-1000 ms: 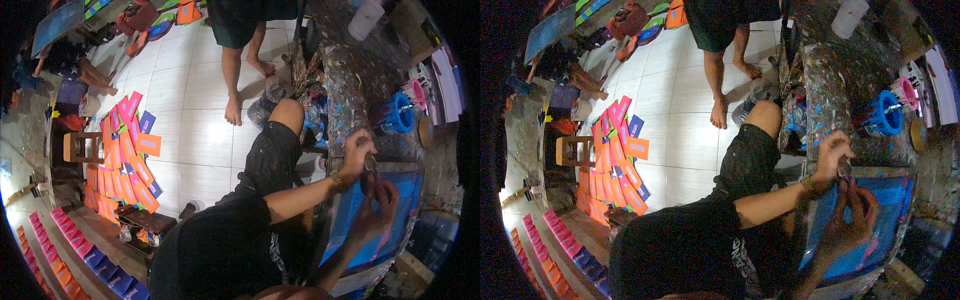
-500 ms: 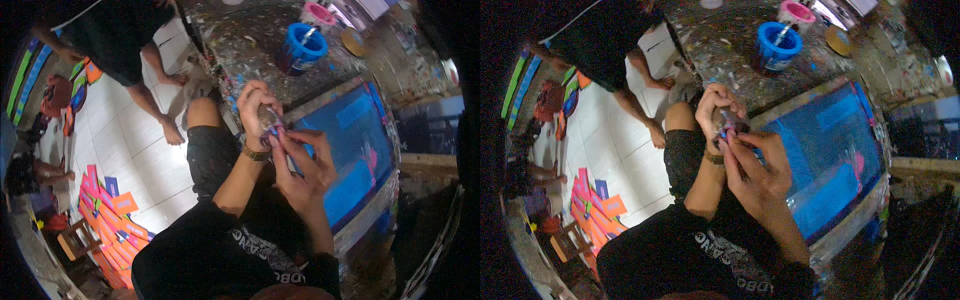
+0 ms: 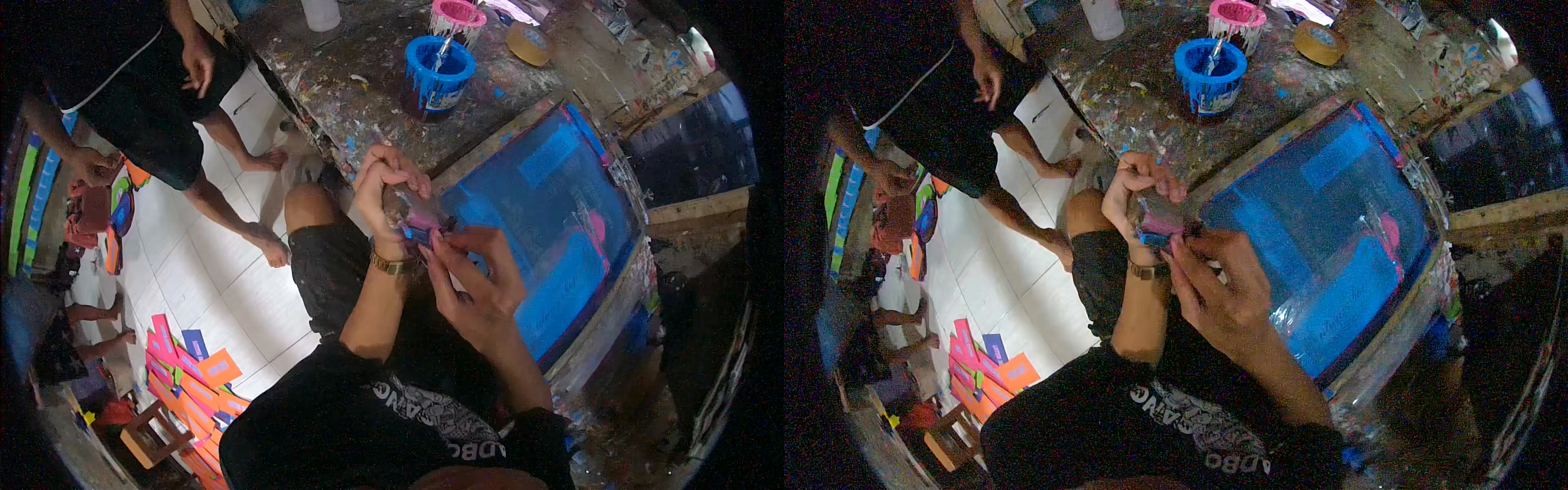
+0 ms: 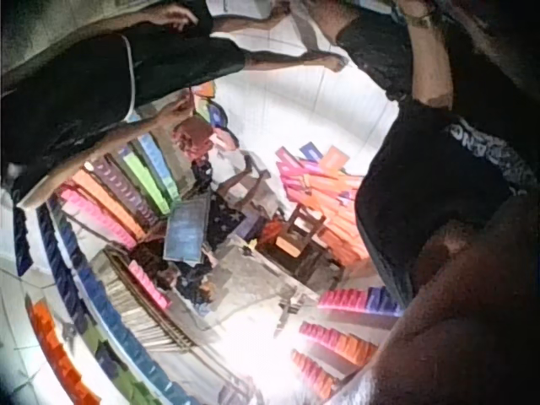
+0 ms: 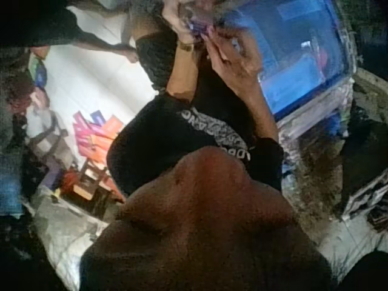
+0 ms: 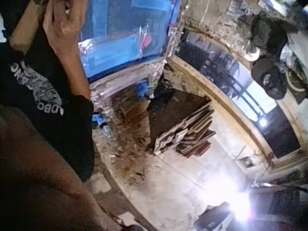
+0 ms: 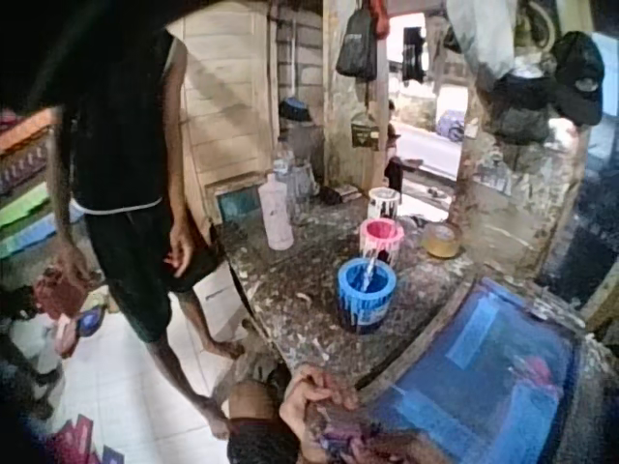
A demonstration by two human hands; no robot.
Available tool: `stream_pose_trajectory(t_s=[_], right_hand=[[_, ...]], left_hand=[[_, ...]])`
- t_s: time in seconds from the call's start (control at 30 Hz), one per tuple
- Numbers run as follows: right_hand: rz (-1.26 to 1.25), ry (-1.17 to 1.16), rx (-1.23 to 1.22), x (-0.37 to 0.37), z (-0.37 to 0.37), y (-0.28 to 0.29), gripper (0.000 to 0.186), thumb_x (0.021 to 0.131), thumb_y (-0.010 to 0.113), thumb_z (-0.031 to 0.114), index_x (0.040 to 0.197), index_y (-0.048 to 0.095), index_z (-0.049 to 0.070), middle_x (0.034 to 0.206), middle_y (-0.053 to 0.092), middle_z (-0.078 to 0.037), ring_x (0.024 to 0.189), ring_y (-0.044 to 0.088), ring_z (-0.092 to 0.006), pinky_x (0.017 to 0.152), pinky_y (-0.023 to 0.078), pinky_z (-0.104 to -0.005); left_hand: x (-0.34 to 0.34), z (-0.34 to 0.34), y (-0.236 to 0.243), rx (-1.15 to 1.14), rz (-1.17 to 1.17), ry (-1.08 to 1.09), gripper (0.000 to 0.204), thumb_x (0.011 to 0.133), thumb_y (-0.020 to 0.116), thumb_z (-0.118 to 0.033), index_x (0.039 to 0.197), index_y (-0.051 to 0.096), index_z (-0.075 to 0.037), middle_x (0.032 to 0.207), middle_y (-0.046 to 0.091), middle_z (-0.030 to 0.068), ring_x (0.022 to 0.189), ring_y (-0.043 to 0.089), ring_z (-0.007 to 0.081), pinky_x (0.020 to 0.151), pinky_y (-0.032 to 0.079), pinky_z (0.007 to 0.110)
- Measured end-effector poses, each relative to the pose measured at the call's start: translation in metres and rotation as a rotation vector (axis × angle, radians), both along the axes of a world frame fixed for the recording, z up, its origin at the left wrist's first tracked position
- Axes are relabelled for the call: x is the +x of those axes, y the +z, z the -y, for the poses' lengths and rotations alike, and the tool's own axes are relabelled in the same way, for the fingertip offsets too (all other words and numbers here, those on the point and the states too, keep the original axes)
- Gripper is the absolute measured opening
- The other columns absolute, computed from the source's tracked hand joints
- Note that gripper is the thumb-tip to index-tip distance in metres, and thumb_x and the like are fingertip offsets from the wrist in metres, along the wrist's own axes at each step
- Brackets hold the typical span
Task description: The person screen prints onto a sheet using a screen and a squeegee, then scrapes ink off the squeegee into a container. Afterward, the person pours liquid from a bottle onto a cloth and wipes the screen clean.
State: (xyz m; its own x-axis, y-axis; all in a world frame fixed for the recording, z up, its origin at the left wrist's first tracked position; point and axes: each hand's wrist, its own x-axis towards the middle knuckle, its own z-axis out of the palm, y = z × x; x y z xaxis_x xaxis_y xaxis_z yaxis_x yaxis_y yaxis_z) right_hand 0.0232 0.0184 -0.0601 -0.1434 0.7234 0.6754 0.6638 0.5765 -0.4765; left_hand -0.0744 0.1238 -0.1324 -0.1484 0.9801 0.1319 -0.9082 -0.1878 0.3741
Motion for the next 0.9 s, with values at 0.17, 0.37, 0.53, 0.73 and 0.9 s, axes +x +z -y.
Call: stream_pose_trajectory(t_s=[0.17, 0.37, 0.53, 0.73, 0.9], right_hand=[[-0.003, -0.029, 0.009, 0.011, 0.004, -0.009, 0.037, 0.071, 0.077, -0.004, 0.106, 0.068, 0.004, 0.092, 0.062, -0.011, 0.082, 0.062, -0.0271, 0.066, 0.053, -0.0343], [-0.079, -0.063, -0.099, 0.027, 0.015, -0.017, 0.033, 0.072, 0.077, -0.002, 0.104, 0.071, 0.006, 0.094, 0.063, -0.012, 0.084, 0.064, -0.0252, 0.069, 0.055, -0.0336], [-0.042, -0.130, -0.265, 0.055, 0.030, -0.027, 0.025, 0.077, 0.076, 0.001, 0.101, 0.073, 0.005, 0.096, 0.064, -0.012, 0.085, 0.066, -0.0255, 0.072, 0.055, -0.0335], [-0.159, -0.198, -0.551, 0.104, 0.017, -0.013, 0.017, 0.083, 0.072, 0.003, 0.100, 0.075, 0.005, 0.098, 0.069, -0.013, 0.088, 0.066, -0.0220, 0.077, 0.054, -0.0314], [-0.312, -0.127, -0.411, 0.120, -0.021, 0.034, 0.018, 0.084, 0.069, 0.000, 0.101, 0.074, 0.005, 0.098, 0.070, -0.012, 0.094, 0.066, -0.0196, 0.083, 0.052, -0.0304]], left_hand=[[-0.004, 0.002, 0.012, 0.013, -0.023, -0.062, 0.005, 0.082, 0.045, -0.004, 0.078, 0.042, -0.002, 0.071, 0.042, 0.0098, 0.053, 0.048, 0.0214, 0.052, 0.045, 0.034], [0.003, 0.002, 0.011, -0.018, 0.039, -0.113, 0.006, 0.078, 0.046, -0.005, 0.082, 0.043, -0.003, 0.066, 0.041, 0.0087, 0.052, 0.047, 0.0226, 0.055, 0.044, 0.035], [0.008, 0.002, 0.007, -0.082, 0.155, -0.258, 0.006, 0.078, 0.047, -0.010, 0.083, 0.045, -0.008, 0.064, 0.043, 0.0064, 0.053, 0.046, 0.0233, 0.056, 0.041, 0.037], [0.000, -0.010, 0.008, -0.130, 0.224, -0.266, 0.009, 0.077, 0.051, -0.016, 0.077, 0.045, -0.010, 0.063, 0.043, 0.0061, 0.054, 0.045, 0.0231, 0.059, 0.039, 0.038], [-0.006, -0.022, -0.002, -0.223, 0.137, -0.299, 0.014, 0.077, 0.053, -0.024, 0.077, 0.048, -0.012, 0.068, 0.042, 0.0022, 0.064, 0.041, 0.0188, 0.067, 0.035, 0.034]])
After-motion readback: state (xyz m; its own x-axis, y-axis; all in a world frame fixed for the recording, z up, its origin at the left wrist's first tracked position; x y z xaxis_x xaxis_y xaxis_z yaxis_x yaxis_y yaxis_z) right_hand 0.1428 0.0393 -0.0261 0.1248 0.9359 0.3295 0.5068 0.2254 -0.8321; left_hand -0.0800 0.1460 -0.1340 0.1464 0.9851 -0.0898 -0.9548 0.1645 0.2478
